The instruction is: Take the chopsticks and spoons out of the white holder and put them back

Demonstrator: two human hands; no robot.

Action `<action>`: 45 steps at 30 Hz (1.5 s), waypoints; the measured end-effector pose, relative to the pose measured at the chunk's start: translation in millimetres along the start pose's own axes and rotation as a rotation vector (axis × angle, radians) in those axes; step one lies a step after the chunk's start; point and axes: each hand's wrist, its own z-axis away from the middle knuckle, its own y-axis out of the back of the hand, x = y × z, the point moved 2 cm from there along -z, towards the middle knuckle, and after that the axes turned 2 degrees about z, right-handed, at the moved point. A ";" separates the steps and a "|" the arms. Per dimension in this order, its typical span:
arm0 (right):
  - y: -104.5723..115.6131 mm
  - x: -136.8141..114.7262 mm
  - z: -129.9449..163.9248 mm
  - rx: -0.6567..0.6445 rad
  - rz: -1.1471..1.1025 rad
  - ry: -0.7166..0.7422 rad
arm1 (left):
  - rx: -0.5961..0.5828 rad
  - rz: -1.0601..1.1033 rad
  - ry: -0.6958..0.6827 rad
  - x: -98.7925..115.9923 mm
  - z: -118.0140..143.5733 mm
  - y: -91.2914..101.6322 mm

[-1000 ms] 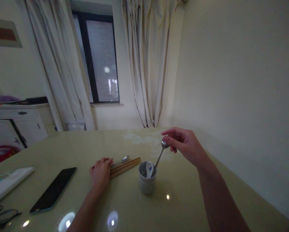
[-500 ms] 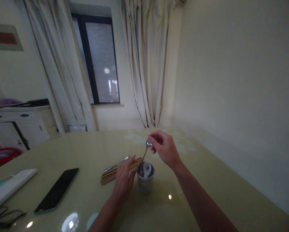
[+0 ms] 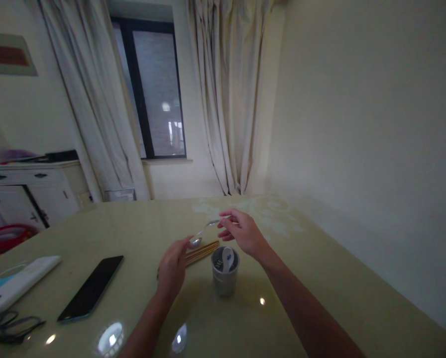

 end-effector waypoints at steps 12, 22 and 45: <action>7.7 17.1 8.1 -0.318 0.949 -0.019 | -0.183 -0.454 0.364 -88.7 -12.4 21.6; 14.5 1.1 11.4 -0.268 0.950 0.076 | -0.230 -0.556 0.454 -79.1 -9.2 22.1; -4.3 21.1 18.4 0.006 0.325 0.056 | -0.015 -0.453 -0.056 -45.3 -8.0 21.9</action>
